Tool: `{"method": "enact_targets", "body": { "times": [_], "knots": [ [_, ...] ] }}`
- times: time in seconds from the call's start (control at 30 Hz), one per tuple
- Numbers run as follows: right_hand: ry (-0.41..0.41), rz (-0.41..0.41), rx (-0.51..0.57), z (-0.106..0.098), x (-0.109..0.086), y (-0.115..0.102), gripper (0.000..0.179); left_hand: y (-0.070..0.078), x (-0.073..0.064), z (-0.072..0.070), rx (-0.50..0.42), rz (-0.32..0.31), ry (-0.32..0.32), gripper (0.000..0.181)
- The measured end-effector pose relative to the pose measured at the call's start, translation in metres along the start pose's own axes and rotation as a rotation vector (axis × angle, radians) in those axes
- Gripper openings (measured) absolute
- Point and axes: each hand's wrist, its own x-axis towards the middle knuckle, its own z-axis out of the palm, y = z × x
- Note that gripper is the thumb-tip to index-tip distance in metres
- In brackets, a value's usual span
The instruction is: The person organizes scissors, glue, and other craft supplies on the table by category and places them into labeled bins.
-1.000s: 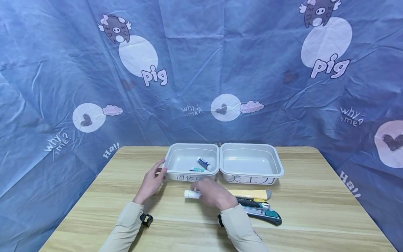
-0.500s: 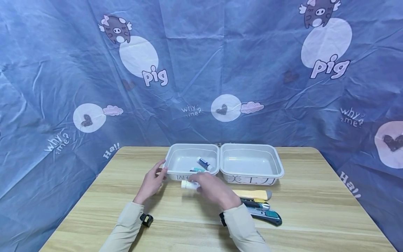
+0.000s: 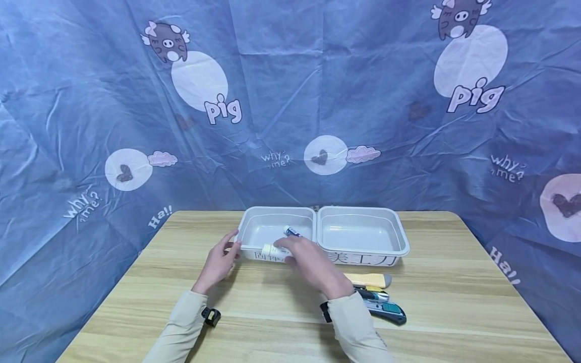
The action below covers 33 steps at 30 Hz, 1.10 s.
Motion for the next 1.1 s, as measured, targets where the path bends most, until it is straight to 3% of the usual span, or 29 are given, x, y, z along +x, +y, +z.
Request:
{"method": "enact_targets", "body": {
  "times": [0.63, 1.1],
  "knots": [
    [0.177, -0.004, -0.024, -0.002, 0.001, 0.011, 0.043, 0.0, 0.0, 0.0, 0.007, 0.005, 0.003, 0.047],
    [0.204, 0.006, -0.052, 0.003, 0.002, 0.019, 0.041, -0.001, 0.0, 0.0, 0.003, -0.001, 0.001, 0.048]
  ]
}}
